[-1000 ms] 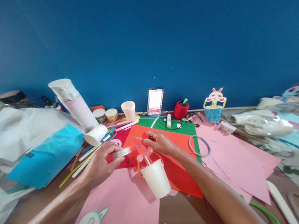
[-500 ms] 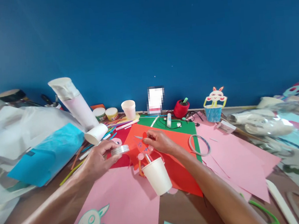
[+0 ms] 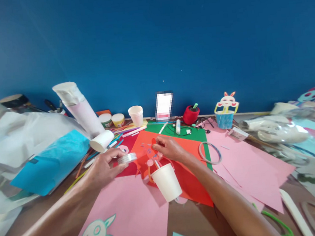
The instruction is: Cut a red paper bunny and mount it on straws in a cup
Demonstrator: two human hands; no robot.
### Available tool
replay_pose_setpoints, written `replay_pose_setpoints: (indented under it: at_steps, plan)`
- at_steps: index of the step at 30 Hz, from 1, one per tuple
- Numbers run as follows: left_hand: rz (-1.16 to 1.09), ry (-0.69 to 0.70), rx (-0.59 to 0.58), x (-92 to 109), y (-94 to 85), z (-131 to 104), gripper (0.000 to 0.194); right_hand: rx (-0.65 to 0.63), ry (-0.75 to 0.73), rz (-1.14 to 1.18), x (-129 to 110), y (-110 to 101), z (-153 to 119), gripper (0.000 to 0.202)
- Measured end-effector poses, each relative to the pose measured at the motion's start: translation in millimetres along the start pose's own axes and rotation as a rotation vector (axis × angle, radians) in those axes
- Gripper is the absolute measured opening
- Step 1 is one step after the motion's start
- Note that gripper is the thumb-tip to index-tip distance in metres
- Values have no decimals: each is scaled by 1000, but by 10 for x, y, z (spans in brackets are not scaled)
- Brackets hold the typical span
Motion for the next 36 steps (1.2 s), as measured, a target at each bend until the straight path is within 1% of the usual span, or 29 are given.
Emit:
replay_pose_setpoints:
  at_steps: [4, 11, 19, 23, 28, 36]
  plan:
    - [-17, -8, -25, -11, 18, 2, 11, 16, -17, -40, 5, -17, 0, 22]
    - [-6, -4, -34, -5, 11, 12, 12, 7, -48, -103, -71, 0, -10, 20]
    - [-37, -57, -53, -18, 40, 12, 13, 27, -47, -199, -168, 8, -46, 19]
    - [-123, -107, -69, -26, 66, 13, 15, 24, -54, -238, -220, 31, -63, 17]
    - [-281, -199, -108, -34, 117, 18, 22, 25, -79, -307, -284, 64, -81, 18]
    - [-405, -208, -89, 14, 136, 61, 22, 12, -81, -268, -363, 139, -113, 20]
Point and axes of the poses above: each hand's wrist, its own z-axis towards the middle knuckle, its own y-axis out of the palm, x = y × z, the point moved 9 cm from there along z, towards the middle knuckle, and after that the axes turned 5 degrees about x, right-handed, at the moved point
